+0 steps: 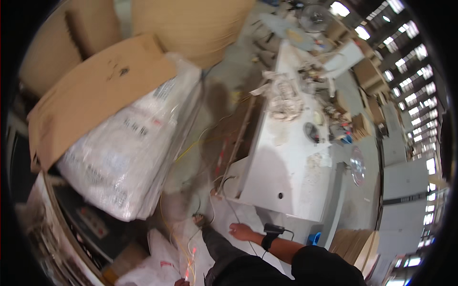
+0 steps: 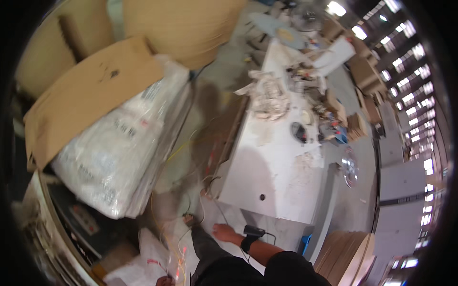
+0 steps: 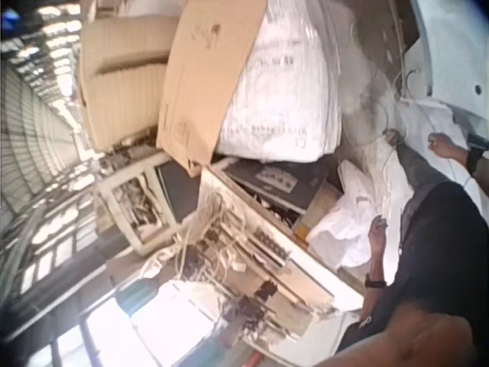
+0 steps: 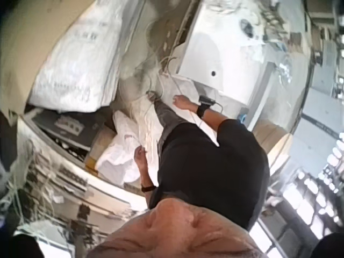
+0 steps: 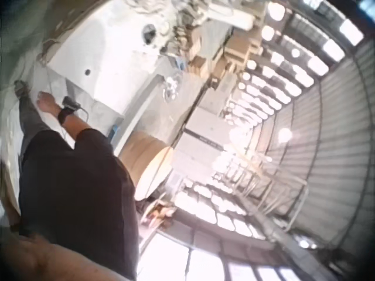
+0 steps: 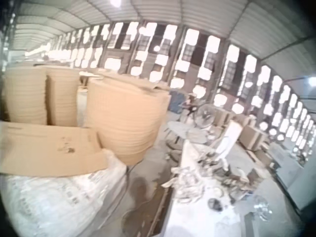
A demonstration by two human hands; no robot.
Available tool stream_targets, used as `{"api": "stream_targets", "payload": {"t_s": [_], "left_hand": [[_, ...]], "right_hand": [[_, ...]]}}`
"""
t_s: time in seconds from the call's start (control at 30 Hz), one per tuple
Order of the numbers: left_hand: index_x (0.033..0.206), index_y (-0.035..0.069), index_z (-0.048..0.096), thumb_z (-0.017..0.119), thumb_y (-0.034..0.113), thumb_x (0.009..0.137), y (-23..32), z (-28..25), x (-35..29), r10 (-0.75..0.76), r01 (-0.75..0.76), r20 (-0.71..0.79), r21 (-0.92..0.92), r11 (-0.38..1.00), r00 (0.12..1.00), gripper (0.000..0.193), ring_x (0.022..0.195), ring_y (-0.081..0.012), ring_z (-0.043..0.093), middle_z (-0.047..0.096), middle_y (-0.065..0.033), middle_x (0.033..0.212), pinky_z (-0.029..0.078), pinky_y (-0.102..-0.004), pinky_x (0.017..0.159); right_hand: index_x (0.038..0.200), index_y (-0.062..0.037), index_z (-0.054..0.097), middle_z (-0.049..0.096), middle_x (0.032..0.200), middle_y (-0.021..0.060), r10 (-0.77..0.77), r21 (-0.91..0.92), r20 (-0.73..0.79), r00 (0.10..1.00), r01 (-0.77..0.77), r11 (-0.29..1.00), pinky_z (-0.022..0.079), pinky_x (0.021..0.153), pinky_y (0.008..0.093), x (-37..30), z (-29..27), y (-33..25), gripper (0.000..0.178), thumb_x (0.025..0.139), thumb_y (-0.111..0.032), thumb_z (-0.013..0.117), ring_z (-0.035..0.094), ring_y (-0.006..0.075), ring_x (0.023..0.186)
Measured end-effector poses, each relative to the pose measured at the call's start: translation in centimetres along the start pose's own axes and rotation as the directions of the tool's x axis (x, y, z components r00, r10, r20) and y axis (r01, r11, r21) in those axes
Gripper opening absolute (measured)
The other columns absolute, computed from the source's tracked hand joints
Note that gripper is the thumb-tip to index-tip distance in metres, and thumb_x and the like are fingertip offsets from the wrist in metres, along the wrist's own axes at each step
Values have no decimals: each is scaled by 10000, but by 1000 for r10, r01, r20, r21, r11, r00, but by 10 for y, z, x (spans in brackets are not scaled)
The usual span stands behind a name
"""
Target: Cleaning a stack of circular wooden panels with an air blow gun and then handling granular material at a workstation.
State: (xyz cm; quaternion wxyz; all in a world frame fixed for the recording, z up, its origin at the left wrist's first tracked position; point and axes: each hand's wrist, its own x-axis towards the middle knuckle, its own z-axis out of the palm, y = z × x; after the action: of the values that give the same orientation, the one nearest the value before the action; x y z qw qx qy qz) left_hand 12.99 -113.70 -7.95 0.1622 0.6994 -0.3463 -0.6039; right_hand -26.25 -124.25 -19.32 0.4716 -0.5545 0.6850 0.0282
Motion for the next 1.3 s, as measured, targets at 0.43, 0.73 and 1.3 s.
{"api": "stream_targets", "payload": {"t_s": [0.43, 0.73, 1.3], "left_hand": [[1227, -28, 634, 618, 279, 980, 78, -29, 109, 246, -364, 312, 413, 834, 918, 394, 843, -244, 684, 696, -171, 1073, 536, -371, 786], [1241, -21, 629, 619, 194, 983, 241, 16, 136, 227, -390, 376, 445, 806, 898, 337, 975, -292, 667, 692, -188, 1110, 527, -405, 841], [1080, 25, 669, 666, 135, 870, 446, 325, 155, 170, -998, 984, 61, -29, 55, 237, 848, -341, 649, 668, -163, 943, 526, -410, 793]], "right_hand": [[1080, -88, 625, 685, 980, 180, -13, 280, -165, 986, 59, 958, 497, 809, 508, -73, -62, -63, 325, 934, -376, 593, 652, 394, 951], [1153, -81, 656, 708, 1011, 174, 231, 423, -412, 882, -39, 905, 521, 833, 468, -139, -77, -31, 335, 962, -344, 575, 667, 385, 951], [1044, -95, 699, 698, 956, 181, 890, 935, -354, 288, 134, 329, 518, 791, 486, -156, -42, -5, 303, 962, -359, 576, 658, 403, 925]]}}
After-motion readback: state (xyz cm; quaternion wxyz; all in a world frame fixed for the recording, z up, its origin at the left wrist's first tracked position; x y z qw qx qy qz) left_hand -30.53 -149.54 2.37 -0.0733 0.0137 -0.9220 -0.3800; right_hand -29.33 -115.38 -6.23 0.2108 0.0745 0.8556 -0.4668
